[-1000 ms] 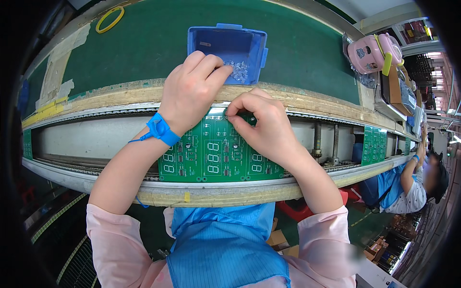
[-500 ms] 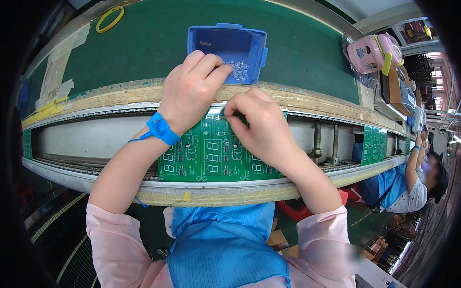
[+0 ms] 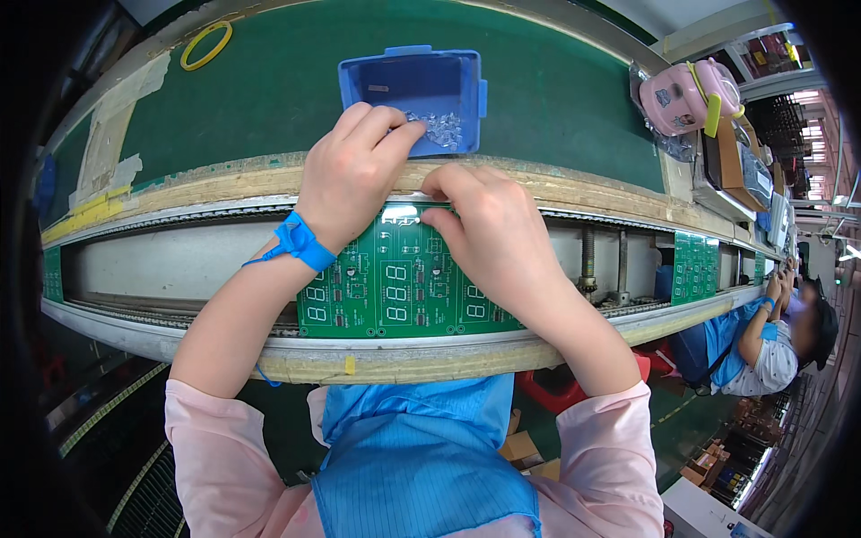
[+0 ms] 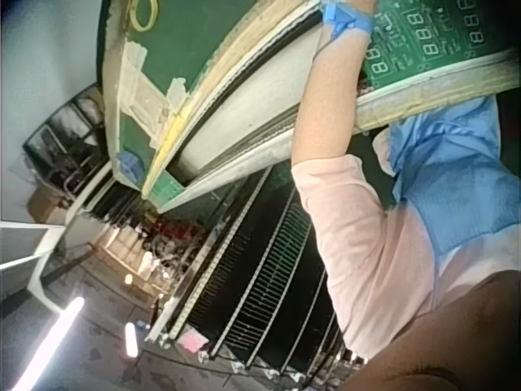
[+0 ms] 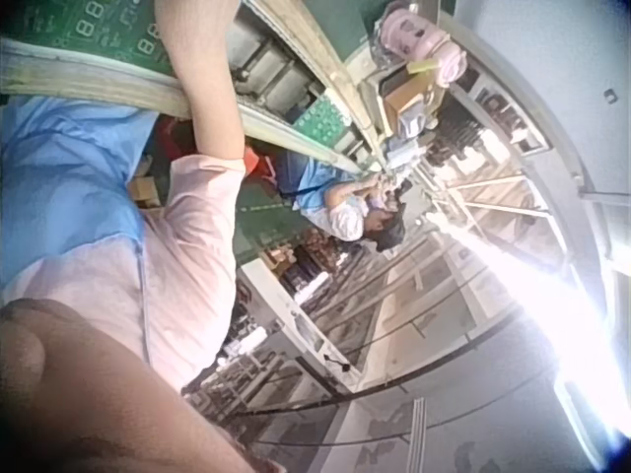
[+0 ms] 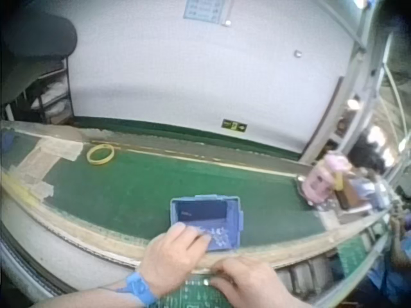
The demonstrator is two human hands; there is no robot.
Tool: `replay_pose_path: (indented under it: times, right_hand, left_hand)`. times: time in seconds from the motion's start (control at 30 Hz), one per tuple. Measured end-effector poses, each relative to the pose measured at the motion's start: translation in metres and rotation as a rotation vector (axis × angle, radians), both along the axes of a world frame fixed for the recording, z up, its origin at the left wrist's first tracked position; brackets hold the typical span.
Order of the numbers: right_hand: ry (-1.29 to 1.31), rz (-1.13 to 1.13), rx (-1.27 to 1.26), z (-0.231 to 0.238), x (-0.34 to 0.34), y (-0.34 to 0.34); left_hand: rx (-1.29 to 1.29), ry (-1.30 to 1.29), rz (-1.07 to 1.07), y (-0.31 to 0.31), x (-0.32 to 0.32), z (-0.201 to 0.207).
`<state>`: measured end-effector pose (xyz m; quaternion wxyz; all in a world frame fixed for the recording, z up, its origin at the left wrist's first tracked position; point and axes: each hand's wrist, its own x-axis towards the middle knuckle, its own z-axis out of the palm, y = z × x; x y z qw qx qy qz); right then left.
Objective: The person picks small transparent components from a blue container and places them onto a green circuit board. They repeat this process, moving from one board to the next on the assembly line, ensuring each component is correctly positioned.
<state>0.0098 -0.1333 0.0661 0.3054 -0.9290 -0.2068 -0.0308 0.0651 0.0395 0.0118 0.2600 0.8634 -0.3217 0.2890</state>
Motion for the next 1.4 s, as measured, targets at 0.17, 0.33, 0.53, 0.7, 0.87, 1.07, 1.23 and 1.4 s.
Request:
replay_pose_path:
  times: [0.17, 0.33, 0.53, 0.7, 0.87, 1.07, 1.23, 1.4]
  right_hand:
    - [-0.045, -0.008, 0.084, -0.01, 0.015, 0.014]
    - [-0.047, -0.029, 0.075, -0.02, 0.024, 0.022]
    - [-0.066, -0.065, 0.05, -0.024, 0.032, 0.038]
    - [-0.041, -0.055, 0.041, -0.025, 0.036, 0.041]
    - [-0.093, 0.013, -0.004, -0.026, 0.039, 0.04]
    - [-0.016, 0.091, 0.112, -0.017, 0.028, 0.024]
    - [0.425, -0.022, 0.473, -0.016, 0.003, 0.003]
    - [0.788, -0.005, 0.832, -0.011, 0.005, 0.001]
  left_hand:
    - [-0.133, -0.002, -0.028, 0.0, 0.002, -0.003]
    - [-0.192, 0.024, -0.064, 0.003, 0.004, 0.0]
    - [-0.089, 0.031, -0.069, 0.021, 0.017, 0.002]
    - [0.011, 0.004, -0.047, 0.027, 0.021, 0.005]
    - [0.034, -0.007, -0.043, 0.026, 0.022, 0.002]
    - [0.083, -0.025, -0.038, 0.025, 0.021, 0.001]
    - [0.117, -0.044, -0.048, 0.023, 0.021, -0.001]
    - [0.143, -0.043, -0.053, 0.023, 0.02, -0.001]
